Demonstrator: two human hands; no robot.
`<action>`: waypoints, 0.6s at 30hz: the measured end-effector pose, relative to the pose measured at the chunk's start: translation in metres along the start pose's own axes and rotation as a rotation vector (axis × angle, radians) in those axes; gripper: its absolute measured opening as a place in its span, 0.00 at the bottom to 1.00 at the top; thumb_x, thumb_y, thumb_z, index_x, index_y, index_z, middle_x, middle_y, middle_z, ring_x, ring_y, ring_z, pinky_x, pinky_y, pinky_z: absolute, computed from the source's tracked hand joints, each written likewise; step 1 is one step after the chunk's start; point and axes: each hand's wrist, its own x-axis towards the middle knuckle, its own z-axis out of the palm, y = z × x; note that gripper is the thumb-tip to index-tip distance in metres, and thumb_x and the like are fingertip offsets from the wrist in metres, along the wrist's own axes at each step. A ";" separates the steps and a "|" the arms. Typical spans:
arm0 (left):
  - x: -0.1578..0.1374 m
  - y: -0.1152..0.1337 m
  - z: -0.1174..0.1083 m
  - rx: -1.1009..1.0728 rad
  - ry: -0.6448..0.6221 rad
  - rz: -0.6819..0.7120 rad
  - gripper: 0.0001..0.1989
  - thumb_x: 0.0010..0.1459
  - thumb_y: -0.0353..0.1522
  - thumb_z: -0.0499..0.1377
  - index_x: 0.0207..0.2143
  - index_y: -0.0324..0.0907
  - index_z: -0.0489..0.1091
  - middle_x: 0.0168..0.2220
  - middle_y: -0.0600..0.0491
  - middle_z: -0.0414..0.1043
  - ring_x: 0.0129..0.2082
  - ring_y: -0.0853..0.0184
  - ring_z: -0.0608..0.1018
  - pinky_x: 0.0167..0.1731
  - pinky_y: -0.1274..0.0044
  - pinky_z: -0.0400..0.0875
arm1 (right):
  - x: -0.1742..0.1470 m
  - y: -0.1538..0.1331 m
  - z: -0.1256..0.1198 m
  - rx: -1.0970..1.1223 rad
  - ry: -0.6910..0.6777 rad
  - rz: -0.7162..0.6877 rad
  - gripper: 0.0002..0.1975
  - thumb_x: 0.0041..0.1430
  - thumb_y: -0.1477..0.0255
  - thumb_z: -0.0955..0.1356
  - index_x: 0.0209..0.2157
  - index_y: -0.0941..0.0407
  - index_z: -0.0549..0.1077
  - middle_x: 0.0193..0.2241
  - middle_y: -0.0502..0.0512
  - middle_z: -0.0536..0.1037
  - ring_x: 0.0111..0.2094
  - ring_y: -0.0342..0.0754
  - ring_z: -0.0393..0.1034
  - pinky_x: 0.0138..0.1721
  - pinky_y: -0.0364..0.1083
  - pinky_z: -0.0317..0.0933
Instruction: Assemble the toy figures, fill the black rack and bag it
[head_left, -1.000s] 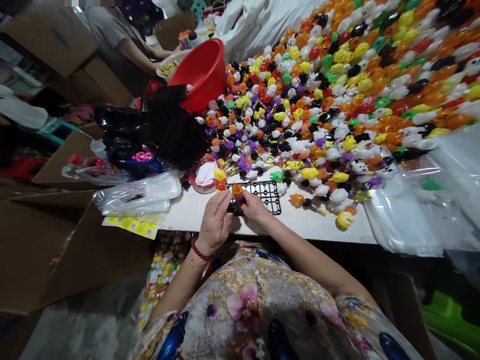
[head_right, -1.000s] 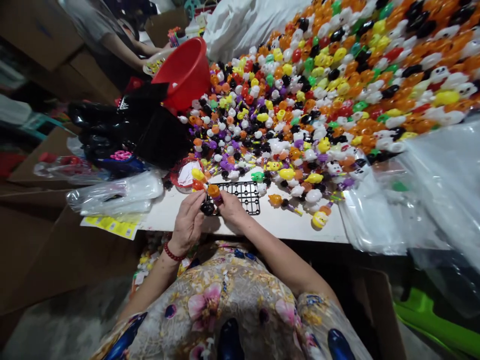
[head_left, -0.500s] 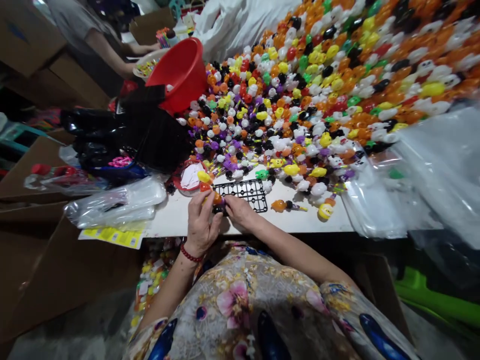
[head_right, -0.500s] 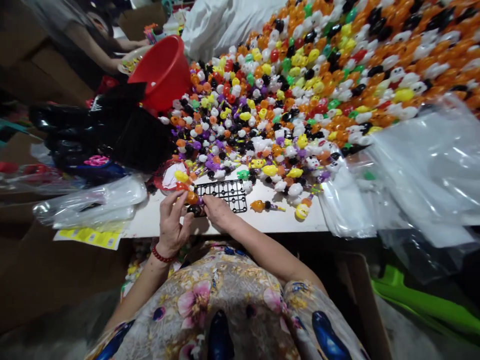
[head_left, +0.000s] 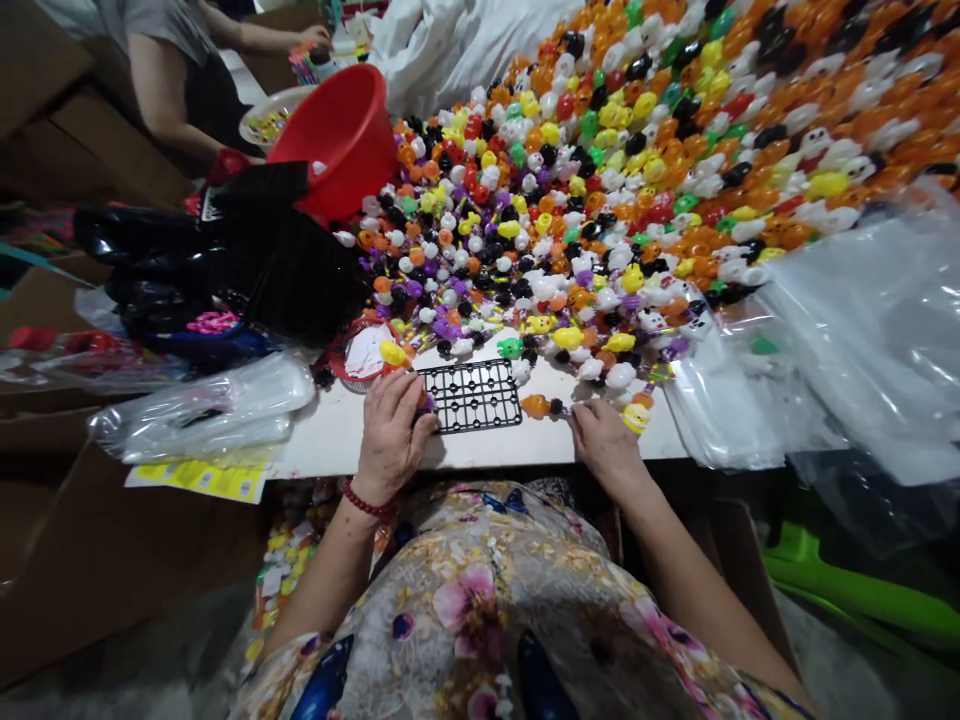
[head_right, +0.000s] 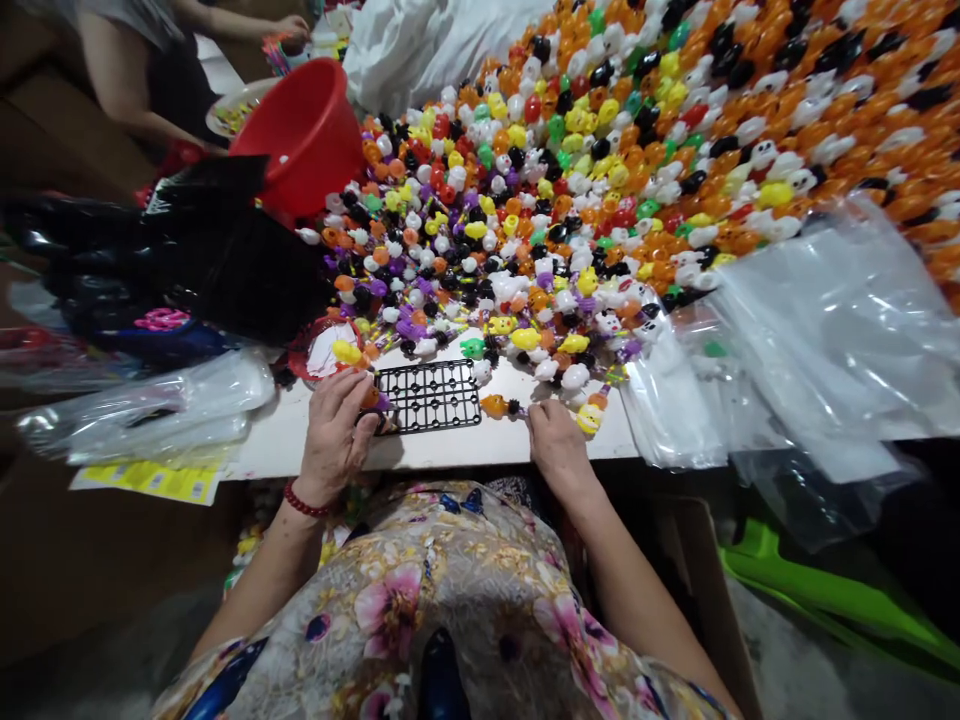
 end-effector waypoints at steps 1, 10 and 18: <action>0.000 0.000 -0.001 -0.003 0.006 0.005 0.22 0.68 0.40 0.48 0.60 0.41 0.63 0.55 0.41 0.68 0.60 0.56 0.67 0.60 0.59 0.61 | 0.005 -0.009 0.003 0.059 -0.013 0.003 0.09 0.63 0.72 0.60 0.34 0.56 0.71 0.32 0.61 0.73 0.34 0.53 0.69 0.36 0.49 0.63; 0.000 -0.005 -0.003 0.001 -0.050 0.011 0.23 0.69 0.38 0.46 0.63 0.39 0.60 0.57 0.39 0.67 0.61 0.56 0.66 0.61 0.59 0.60 | 0.084 -0.131 0.046 0.762 -0.307 0.008 0.07 0.59 0.66 0.64 0.38 0.54 0.65 0.29 0.50 0.75 0.29 0.47 0.68 0.32 0.44 0.60; -0.001 -0.003 -0.001 -0.015 -0.028 0.011 0.24 0.69 0.38 0.45 0.64 0.40 0.58 0.57 0.40 0.67 0.61 0.57 0.66 0.61 0.59 0.60 | 0.116 -0.152 0.055 0.440 -0.461 -0.089 0.11 0.64 0.73 0.62 0.47 0.57 0.67 0.39 0.61 0.80 0.40 0.53 0.74 0.37 0.45 0.59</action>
